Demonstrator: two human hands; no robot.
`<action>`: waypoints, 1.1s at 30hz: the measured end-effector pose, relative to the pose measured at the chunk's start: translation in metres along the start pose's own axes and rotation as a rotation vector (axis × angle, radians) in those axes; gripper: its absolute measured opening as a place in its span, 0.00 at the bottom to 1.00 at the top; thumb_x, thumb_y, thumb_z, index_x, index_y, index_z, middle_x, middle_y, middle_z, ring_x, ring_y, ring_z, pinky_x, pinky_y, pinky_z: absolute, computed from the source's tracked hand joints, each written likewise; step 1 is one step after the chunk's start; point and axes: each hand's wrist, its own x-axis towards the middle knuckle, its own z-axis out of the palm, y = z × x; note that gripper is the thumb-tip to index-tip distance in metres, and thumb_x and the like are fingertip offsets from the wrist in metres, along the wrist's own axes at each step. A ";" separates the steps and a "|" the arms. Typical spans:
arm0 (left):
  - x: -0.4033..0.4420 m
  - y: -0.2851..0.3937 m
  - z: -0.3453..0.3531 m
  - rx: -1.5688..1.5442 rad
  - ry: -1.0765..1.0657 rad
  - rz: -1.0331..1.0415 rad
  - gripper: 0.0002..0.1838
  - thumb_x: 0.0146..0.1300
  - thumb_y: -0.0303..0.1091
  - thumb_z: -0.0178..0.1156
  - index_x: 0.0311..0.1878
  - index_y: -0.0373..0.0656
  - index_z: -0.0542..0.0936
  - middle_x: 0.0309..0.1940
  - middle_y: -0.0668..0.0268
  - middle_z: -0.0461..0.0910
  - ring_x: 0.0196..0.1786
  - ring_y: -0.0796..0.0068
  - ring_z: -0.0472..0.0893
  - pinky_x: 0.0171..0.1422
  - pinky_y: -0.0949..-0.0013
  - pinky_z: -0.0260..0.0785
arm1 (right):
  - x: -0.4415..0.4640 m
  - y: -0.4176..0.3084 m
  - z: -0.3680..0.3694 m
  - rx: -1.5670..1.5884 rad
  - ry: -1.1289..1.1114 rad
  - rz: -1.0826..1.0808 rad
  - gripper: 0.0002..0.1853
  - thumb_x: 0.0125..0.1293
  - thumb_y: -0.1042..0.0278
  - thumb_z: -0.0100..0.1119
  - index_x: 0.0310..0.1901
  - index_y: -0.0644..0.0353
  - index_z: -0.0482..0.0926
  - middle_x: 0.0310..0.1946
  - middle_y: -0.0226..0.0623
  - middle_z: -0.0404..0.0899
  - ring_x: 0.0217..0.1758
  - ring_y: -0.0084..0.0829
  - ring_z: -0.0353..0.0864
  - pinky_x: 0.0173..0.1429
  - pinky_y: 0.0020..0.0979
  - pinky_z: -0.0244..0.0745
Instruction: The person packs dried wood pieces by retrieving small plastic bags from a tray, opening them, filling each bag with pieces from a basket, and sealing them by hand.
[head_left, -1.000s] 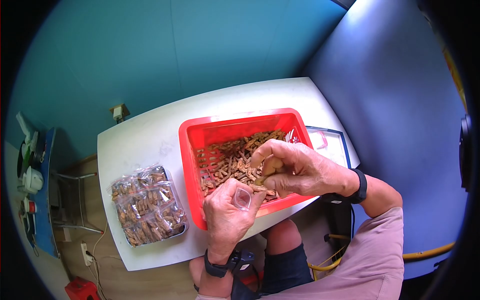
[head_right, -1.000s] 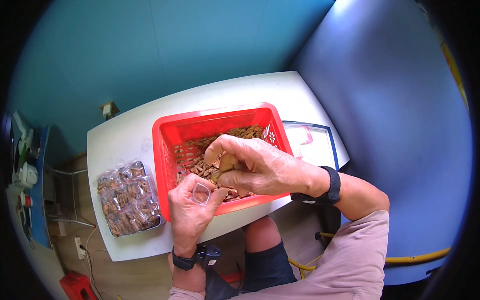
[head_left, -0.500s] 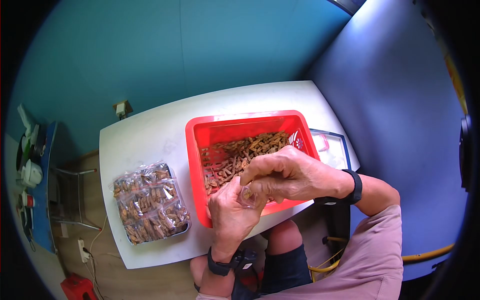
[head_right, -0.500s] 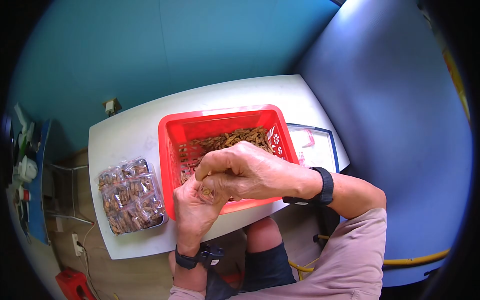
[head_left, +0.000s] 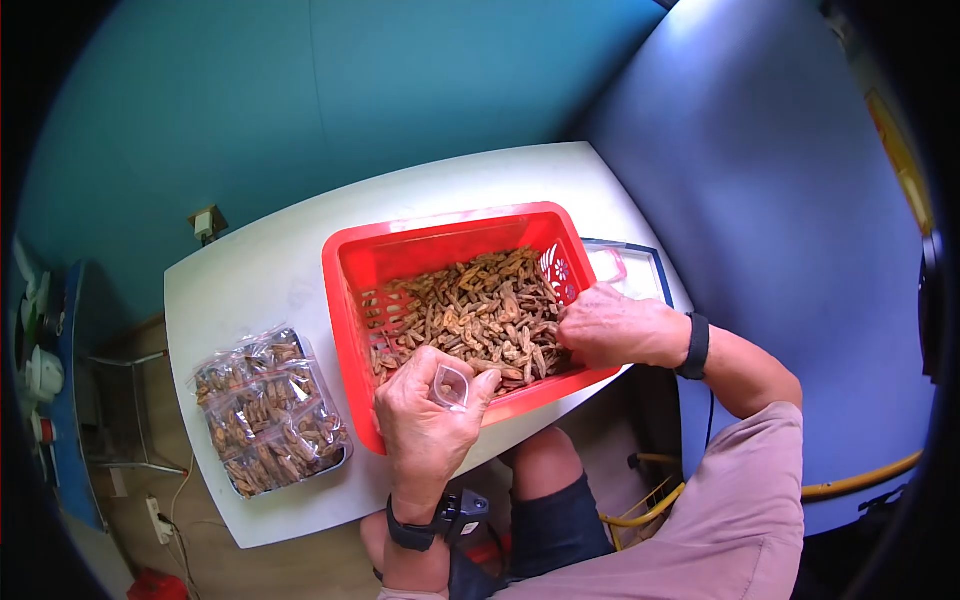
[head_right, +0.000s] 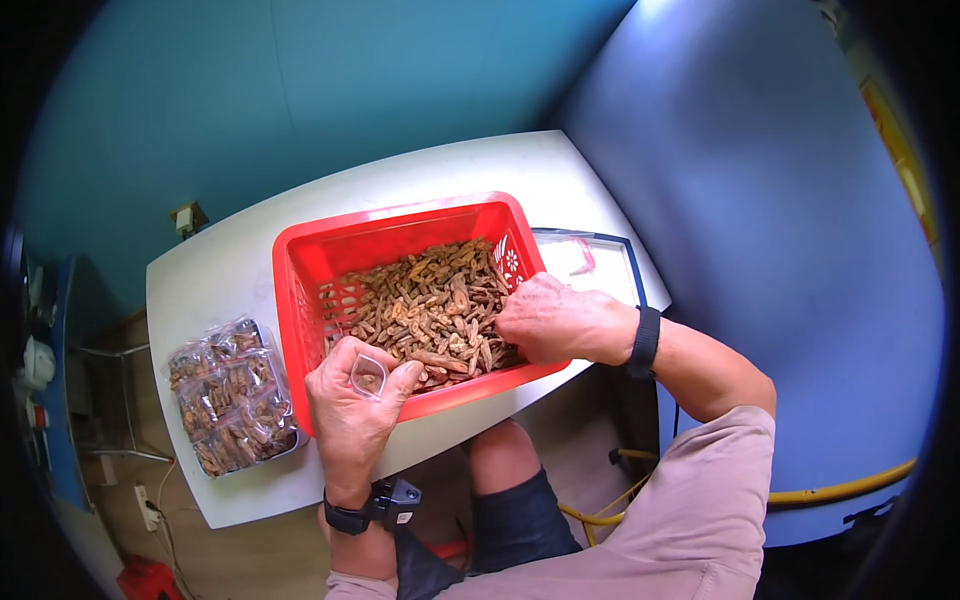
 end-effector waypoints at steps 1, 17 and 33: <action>0.000 -0.001 0.000 0.001 0.001 0.007 0.12 0.56 0.28 0.75 0.29 0.40 0.78 0.24 0.67 0.79 0.27 0.80 0.79 0.31 0.73 0.71 | 0.003 -0.001 -0.002 -0.023 -0.032 -0.002 0.09 0.55 0.66 0.64 0.30 0.64 0.84 0.28 0.46 0.84 0.35 0.46 0.86 0.38 0.44 0.79; 0.000 -0.002 -0.002 -0.031 -0.008 -0.020 0.12 0.55 0.28 0.75 0.30 0.38 0.79 0.24 0.66 0.80 0.27 0.80 0.79 0.32 0.72 0.72 | 0.003 0.010 -0.001 0.137 0.046 0.013 0.08 0.62 0.71 0.58 0.40 0.64 0.77 0.31 0.49 0.82 0.38 0.50 0.84 0.42 0.44 0.77; 0.000 -0.004 0.002 -0.011 -0.002 0.008 0.12 0.54 0.28 0.76 0.30 0.39 0.78 0.23 0.67 0.80 0.26 0.81 0.78 0.31 0.73 0.71 | 0.015 -0.011 0.007 1.311 0.559 -0.039 0.13 0.77 0.60 0.57 0.41 0.63 0.79 0.29 0.21 0.74 0.28 0.15 0.69 0.32 0.26 0.67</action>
